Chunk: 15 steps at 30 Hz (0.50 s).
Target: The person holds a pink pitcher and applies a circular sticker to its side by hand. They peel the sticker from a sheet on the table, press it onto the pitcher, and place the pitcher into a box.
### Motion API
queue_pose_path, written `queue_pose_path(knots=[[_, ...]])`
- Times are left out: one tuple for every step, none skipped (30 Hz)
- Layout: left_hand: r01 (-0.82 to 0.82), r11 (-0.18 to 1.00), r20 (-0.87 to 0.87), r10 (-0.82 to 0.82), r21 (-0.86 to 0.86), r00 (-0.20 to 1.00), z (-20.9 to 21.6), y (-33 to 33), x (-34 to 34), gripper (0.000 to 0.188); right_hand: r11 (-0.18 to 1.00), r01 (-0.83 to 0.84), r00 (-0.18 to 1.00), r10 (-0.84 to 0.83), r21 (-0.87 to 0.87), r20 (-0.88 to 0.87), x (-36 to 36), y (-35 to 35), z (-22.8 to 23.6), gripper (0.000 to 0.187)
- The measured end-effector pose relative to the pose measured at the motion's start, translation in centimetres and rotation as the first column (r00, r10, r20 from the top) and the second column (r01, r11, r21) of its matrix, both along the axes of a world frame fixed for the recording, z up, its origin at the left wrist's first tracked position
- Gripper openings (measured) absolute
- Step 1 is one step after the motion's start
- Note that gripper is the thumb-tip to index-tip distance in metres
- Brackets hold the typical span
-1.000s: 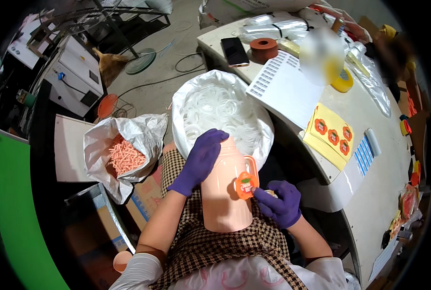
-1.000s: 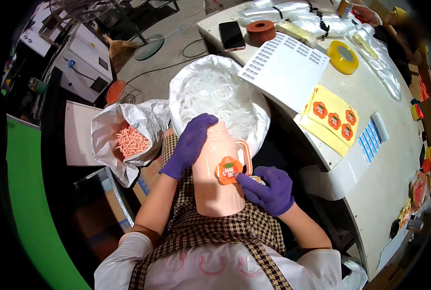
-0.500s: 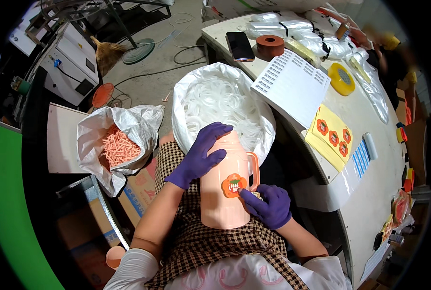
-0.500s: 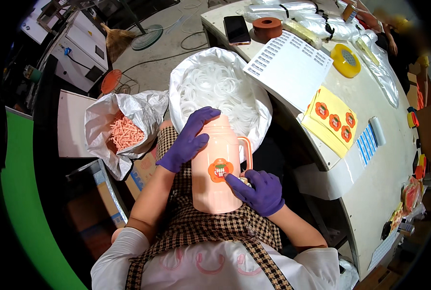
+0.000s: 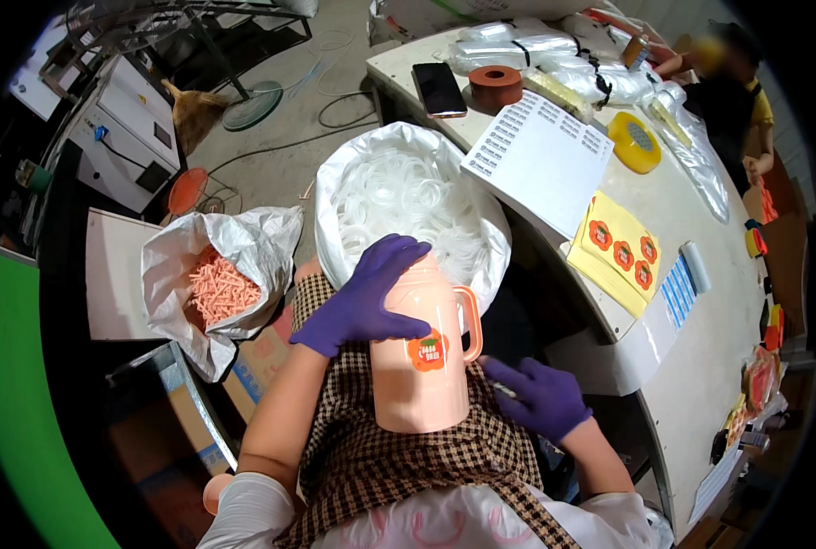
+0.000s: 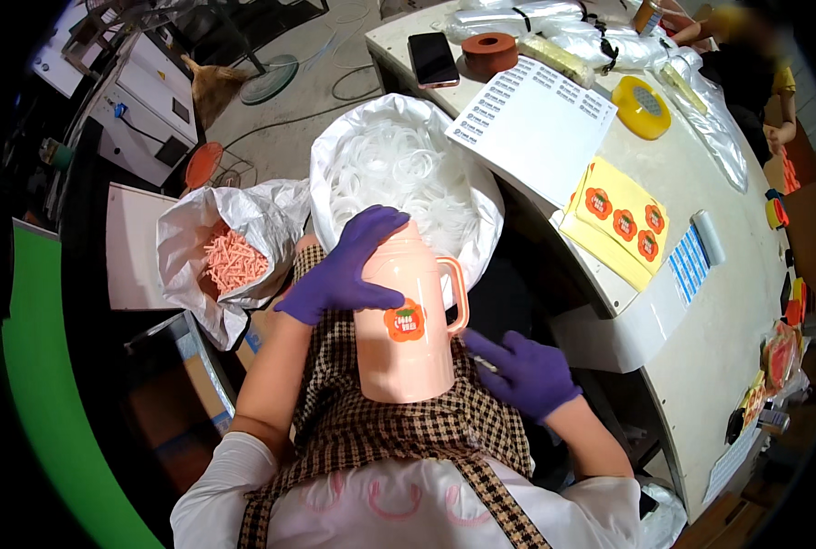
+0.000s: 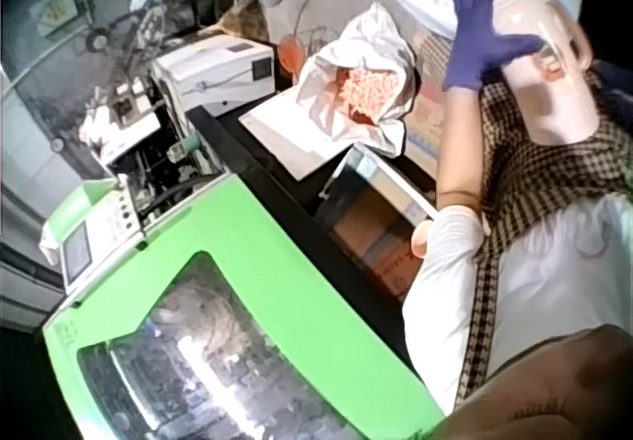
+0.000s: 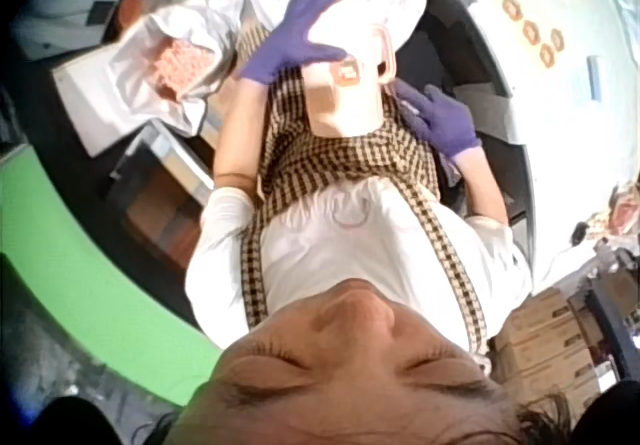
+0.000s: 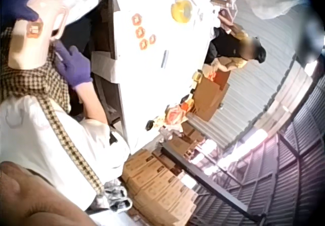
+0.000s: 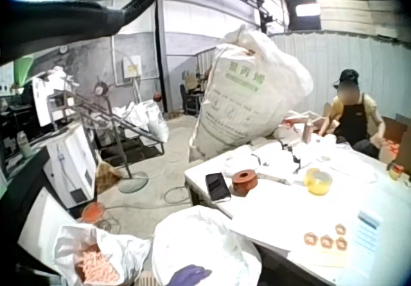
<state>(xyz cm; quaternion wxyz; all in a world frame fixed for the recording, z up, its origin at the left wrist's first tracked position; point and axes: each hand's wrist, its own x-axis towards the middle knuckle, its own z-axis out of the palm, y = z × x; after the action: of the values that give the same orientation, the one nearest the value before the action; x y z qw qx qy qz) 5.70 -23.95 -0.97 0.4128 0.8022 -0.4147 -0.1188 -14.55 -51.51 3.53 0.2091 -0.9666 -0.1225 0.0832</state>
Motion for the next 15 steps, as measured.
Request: queue_pose_path(knots=[[0.011,1.0,0.008,-0.011,-0.007,1.0,0.5,0.1,0.5,0.099,0.989,0.086,0.995,-0.091,0.123,0.036,-0.3,-0.9,0.3,0.058],[-0.058,0.995,-0.064,0.054,-0.075,0.996,1.6,0.0,1.2,0.091,0.965,0.194,0.978,-0.204,0.177,0.038,-0.2,-1.6,1.6,0.057],[-0.13,0.982,-0.141,0.111,-0.136,0.984,2.3,-0.2,2.0,0.084,0.925,0.239,0.936,-0.301,0.294,0.184,0.1,-2.3,1.6,0.055],[-0.192,0.967,0.035,0.201,-0.166,0.979,1.8,-0.4,3.3,0.068,0.908,0.306,0.907,-0.369,0.287,0.202,0.6,-3.1,2.1,0.051],[-0.177,0.969,0.214,0.212,-0.171,0.954,2.9,-1.5,4.6,0.06,0.886,0.374,0.868,-0.438,0.273,0.231,1.5,-4.2,3.2,0.046],[-0.135,0.982,0.339,0.174,-0.135,0.925,4.6,-3.1,5.4,0.06,0.904,0.373,0.824,-0.426,0.208,0.373,2.8,-5.5,3.5,0.041],[-0.103,0.99,0.458,0.134,-0.093,0.879,6.2,-5.1,5.8,0.059,0.915,0.378,0.768,-0.394,0.14,0.504,4.5,-6.8,3.7,0.036],[-0.047,0.997,0.517,0.071,-0.06,0.853,6.9,-7.8,6.1,0.059,0.894,0.422,0.712,-0.429,0.15,0.556,6.6,-7.5,3.9,0.028],[-0.02,0.999,0.531,0.037,-0.037,0.846,7.3,-10.5,5.8,0.061,0.91,0.399,0.666,-0.374,0.116,0.645,8.8,-8.4,4.4,0.025],[0.017,1.0,0.584,-0.028,0.024,0.811,6.6,-13.1,6.1,0.062,0.919,0.366,0.638,-0.361,0.145,0.681,11.1,-9.2,4.6,0.024],[-0.011,0.995,0.617,-0.05,0.095,0.785,5.7,-15.4,6.3,0.064,0.931,0.326,0.636,-0.345,0.165,0.69,13.3,-10.1,4.5,0.024],[-0.035,0.992,0.652,-0.055,0.124,0.756,4.5,-17.3,6.8,0.066,0.925,0.335,0.617,-0.358,0.177,0.701,15.5,-10.4,4.5,0.022],[-0.054,0.986,0.67,-0.066,0.156,0.74,3.2,-18.4,7.0,0.068,0.913,0.375,0.635,-0.38,0.161,0.673,17.6,-11.3,3.5,0.021],[-0.019,0.969,0.576,-0.132,0.248,0.807,2.4,-19.0,6.9,0.068,0.893,0.422,0.688,-0.428,0.156,0.587,19.5,-12.5,2.3,0.023],[0.028,0.944,0.474,-0.19,0.329,0.86,1.9,-19.4,6.6,0.069,0.871,0.471,0.726,-0.474,0.142,0.498,21.2,-13.8,1.6,0.024]])
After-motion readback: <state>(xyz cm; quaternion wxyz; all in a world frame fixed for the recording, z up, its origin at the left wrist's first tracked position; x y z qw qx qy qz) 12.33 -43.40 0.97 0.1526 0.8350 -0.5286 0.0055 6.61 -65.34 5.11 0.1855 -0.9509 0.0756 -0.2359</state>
